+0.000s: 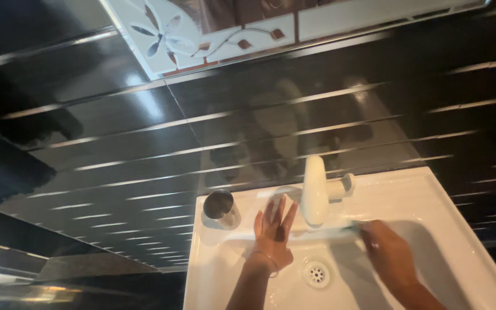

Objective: The person scrubs a white bathroom sink and faucet with a green sponge, repeatedly rinsing the sponge under running water and wiping the basin and faucet surfaces.

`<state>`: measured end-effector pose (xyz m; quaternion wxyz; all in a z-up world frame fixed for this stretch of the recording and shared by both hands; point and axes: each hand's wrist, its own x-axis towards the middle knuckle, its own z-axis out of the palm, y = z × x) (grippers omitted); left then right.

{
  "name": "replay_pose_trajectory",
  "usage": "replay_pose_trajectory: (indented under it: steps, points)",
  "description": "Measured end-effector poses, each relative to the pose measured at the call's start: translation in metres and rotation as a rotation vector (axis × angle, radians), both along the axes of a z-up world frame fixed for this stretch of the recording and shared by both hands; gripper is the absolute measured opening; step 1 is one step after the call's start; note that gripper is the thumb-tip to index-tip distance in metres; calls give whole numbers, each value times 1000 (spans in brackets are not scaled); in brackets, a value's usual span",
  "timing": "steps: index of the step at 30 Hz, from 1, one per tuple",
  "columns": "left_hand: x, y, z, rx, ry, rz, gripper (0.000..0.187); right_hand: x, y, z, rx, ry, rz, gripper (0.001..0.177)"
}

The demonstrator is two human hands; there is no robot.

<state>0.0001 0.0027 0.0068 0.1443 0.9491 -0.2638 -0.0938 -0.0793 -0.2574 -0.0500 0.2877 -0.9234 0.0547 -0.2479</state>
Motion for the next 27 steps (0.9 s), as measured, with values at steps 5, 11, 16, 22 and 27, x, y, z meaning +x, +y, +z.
replay_pose_trajectory:
  steps: [5, 11, 16, 22, 27]
  points:
    - [-1, 4, -11, -13, -9, -32, 121, 10, 35, -73, 534, -71, -254, 18]
    - [11, 6, -25, -2, 9, -83, 119, 38, 135, -131, 854, -69, -94, 18]
    - [12, 10, -15, 60, 53, -116, 124, 29, 49, -161, 1256, -250, -83, 11]
    - [10, 6, -6, 90, 52, -118, 124, 30, 18, -164, 1454, -100, -404, 19]
    - [-6, 28, -12, 25, -10, -258, 117, 41, 126, -155, 1098, 44, -116, 15]
